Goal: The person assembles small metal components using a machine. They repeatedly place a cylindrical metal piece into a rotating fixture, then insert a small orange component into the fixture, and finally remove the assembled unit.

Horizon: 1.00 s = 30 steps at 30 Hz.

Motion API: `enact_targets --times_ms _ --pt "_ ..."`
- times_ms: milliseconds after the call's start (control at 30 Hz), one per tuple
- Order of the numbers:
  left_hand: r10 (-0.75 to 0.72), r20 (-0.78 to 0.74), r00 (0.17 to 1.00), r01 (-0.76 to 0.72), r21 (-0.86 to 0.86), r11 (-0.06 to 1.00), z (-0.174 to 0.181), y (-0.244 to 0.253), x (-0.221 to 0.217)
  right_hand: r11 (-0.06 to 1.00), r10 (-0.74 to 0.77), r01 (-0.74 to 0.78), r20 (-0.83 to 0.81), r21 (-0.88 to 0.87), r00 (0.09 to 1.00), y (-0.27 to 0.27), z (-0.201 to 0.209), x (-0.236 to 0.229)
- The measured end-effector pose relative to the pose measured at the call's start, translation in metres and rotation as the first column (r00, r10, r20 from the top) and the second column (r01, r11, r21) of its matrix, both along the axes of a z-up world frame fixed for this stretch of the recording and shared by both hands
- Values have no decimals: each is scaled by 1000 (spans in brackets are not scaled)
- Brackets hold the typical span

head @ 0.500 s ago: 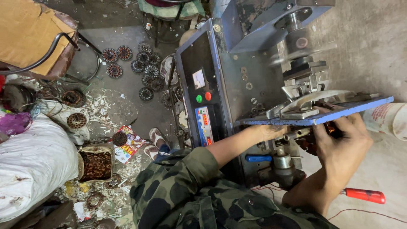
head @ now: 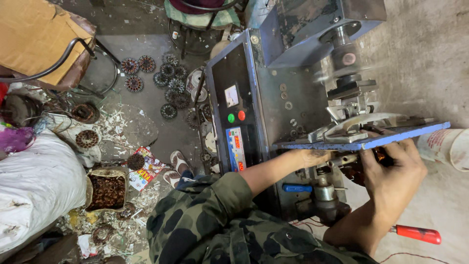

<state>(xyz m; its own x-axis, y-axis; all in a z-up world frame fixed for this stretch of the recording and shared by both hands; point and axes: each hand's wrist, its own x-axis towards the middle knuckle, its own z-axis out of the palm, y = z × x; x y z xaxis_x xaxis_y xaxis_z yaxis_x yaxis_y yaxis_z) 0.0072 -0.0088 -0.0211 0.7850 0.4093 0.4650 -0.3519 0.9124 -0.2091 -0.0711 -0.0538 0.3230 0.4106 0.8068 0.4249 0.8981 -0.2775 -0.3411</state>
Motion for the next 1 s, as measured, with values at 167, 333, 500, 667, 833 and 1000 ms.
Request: enact_targets --times_ms 167,333,500,667,833,1000 --pt "-100 -109 989 86 -129 988 11 7 -3 1000 -17 17 10 -5 1000 -1 -2 3" --pt "-133 -142 981 126 -58 990 3 4 2 999 -31 31 29 -12 999 -2 -5 7" --pt "397 -257 881 -228 504 833 -16 -5 17 999 -38 38 1 -11 999 -1 -4 7" --pt "-32 -74 997 36 59 998 5 5 -3 999 -49 50 18 -11 999 -2 -4 5" --pt "-48 49 998 52 -83 995 37 15 -28 999 -41 42 17 -18 999 -1 -2 5" --pt "-36 -34 999 37 28 999 14 9 -15 999 -43 43 3 -18 999 -1 -2 3"
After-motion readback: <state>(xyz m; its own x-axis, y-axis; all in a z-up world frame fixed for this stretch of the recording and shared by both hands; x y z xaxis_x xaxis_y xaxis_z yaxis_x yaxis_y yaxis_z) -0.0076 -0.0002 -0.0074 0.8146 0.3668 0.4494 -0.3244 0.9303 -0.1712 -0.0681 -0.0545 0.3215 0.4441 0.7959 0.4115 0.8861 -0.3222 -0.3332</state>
